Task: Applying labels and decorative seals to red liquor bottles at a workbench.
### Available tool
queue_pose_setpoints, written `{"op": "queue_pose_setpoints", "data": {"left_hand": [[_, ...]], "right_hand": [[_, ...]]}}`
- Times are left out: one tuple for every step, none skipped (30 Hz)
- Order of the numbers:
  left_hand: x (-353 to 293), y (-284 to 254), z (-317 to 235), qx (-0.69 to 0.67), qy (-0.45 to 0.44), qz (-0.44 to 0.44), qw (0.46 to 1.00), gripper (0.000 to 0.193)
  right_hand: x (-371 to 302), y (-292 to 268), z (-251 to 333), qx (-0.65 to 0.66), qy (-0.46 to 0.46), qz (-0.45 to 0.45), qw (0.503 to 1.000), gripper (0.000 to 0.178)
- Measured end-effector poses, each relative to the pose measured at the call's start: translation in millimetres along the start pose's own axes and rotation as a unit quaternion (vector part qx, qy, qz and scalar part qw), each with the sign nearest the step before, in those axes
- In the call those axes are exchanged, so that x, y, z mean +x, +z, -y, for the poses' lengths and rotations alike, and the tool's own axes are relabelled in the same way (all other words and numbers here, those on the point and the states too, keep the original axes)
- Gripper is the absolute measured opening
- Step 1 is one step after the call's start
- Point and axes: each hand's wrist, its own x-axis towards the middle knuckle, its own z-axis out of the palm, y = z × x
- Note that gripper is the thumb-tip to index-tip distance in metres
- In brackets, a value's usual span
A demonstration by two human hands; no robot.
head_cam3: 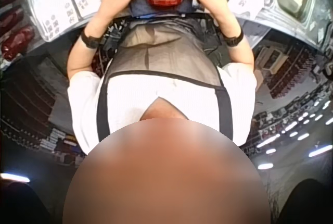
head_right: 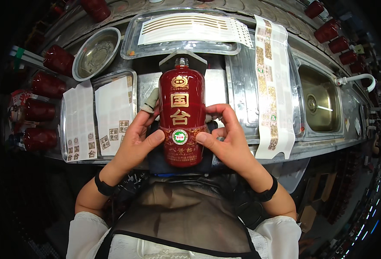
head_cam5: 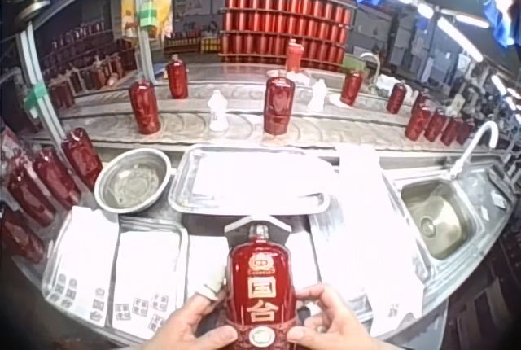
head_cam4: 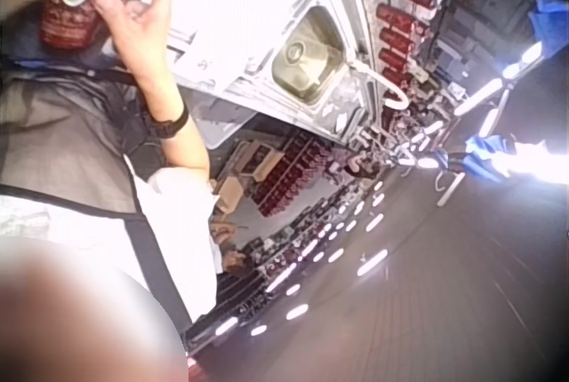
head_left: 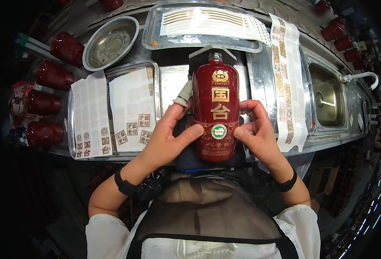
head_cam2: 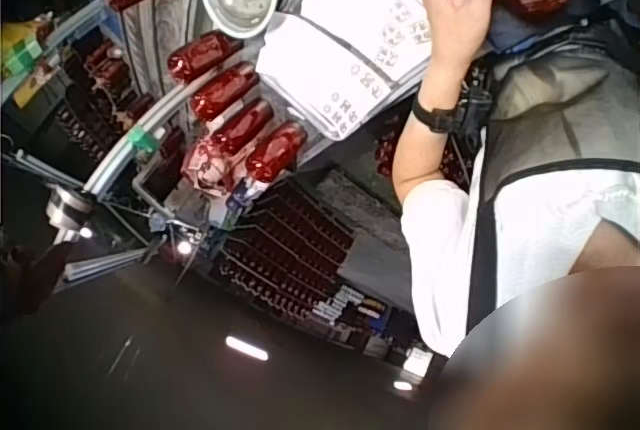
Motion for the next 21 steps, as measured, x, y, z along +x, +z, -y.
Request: {"op": "queue_pose_setpoints", "data": {"left_hand": [[0.2, -1.3, -0.6, -0.003, 0.006, 0.009, 1.0, 0.085], [-0.2, -2.3, 0.1, -0.007, 0.011, 0.018, 1.0, 0.086], [-0.5, -1.2, 1.0, -0.007, 0.011, 0.017, 1.0, 0.086], [-0.8, 1.4, 2.1, -0.02, 0.008, 0.002, 1.0, 0.08], [-0.7, 3.3, 2.7, -0.033, 0.005, -0.013, 0.999, 0.075], [-0.8, 4.2, 3.1, -0.033, 0.005, -0.013, 0.999, 0.075], [-0.8, 5.0, 3.6, -0.04, 0.011, -0.018, 0.999, 0.077], [-1.1, 5.6, 3.7, -0.047, 0.016, -0.023, 0.999, 0.078], [-0.7, 5.5, 2.4, -0.047, 0.016, -0.023, 0.999, 0.078], [0.1, 5.1, -0.1, -0.048, 0.006, -0.017, 0.999, 0.08], [0.1, 4.6, -1.3, -0.049, -0.003, -0.012, 0.999, 0.081], [-0.6, 4.3, 0.5, -0.049, -0.003, -0.013, 0.999, 0.081], [-1.3, 4.0, 3.5, -0.047, -0.002, -0.012, 0.999, 0.081], [-1.5, 3.8, 5.0, -0.045, -0.001, -0.01, 0.999, 0.08], [-1.3, 4.7, 4.9, -0.045, -0.001, -0.01, 0.999, 0.08], [-0.7, 6.6, 4.6, -0.054, 0.009, -0.015, 0.998, 0.078], [-0.7, 7.5, 5.2, -0.061, 0.02, -0.021, 0.998, 0.077], [-1.3, 7.3, 6.8, -0.061, 0.021, -0.021, 0.998, 0.077], [-2.0, 7.0, 9.3, -0.061, 0.018, -0.022, 0.998, 0.075], [-2.4, 7.1, 10.2, -0.06, 0.015, -0.022, 0.998, 0.074], [-2.5, 7.4, 9.1, -0.061, 0.015, -0.023, 0.998, 0.074]], "right_hand": [[0.6, -1.0, -4.2, 0.022, 0.001, 0.003, 1.0, 0.063], [1.0, -1.4, -7.3, 0.045, 0.001, 0.006, 0.999, 0.062], [0.9, -1.6, -7.9, 0.044, 0.001, 0.006, 0.999, 0.062], [0.6, -1.8, -8.4, 0.042, 0.003, 0.007, 0.999, 0.061], [0.7, -1.8, -8.5, 0.039, 0.005, 0.008, 0.999, 0.061], [0.8, -1.2, -7.9, 0.039, 0.005, 0.008, 0.999, 0.061], [0.8, -0.3, -6.6, 0.027, 0.006, 0.006, 1.0, 0.06], [0.5, 0.4, -5.5, 0.014, 0.008, 0.004, 1.0, 0.06], [0.5, 1.0, -4.9, 0.015, 0.008, 0.005, 1.0, 0.06], [0.6, 1.5, -4.5, 0.02, 0.004, 0.003, 1.0, 0.06], [0.9, 2.1, -4.4, 0.026, 0.0, 0.003, 1.0, 0.06], [0.7, 2.1, -4.6, 0.026, -0.001, 0.004, 1.0, 0.06], [0.1, 1.7, -4.8, 0.023, 0.0, 0.005, 1.0, 0.06], [-0.3, 1.4, -4.7, 0.021, 0.0, 0.005, 1.0, 0.06], [-0.2, 1.5, -4.6, 0.02, 0.0, 0.005, 1.0, 0.06], [-0.2, 1.6, -4.6, 0.02, 0.0, 0.004, 1.0, 0.061], [-0.2, 1.8, -5.3, 0.019, 0.0, 0.004, 1.0, 0.061], [-0.3, 2.2, -5.7, 0.019, 0.0, 0.004, 1.0, 0.061], [-0.5, 2.8, -5.9, 0.019, -0.001, 0.003, 1.0, 0.061], [-0.9, 3.0, -5.4, 0.019, 0.0, 0.0, 1.0, 0.061], [-1.1, 2.9, -5.3, 0.019, 0.0, 0.001, 1.0, 0.061]]}}
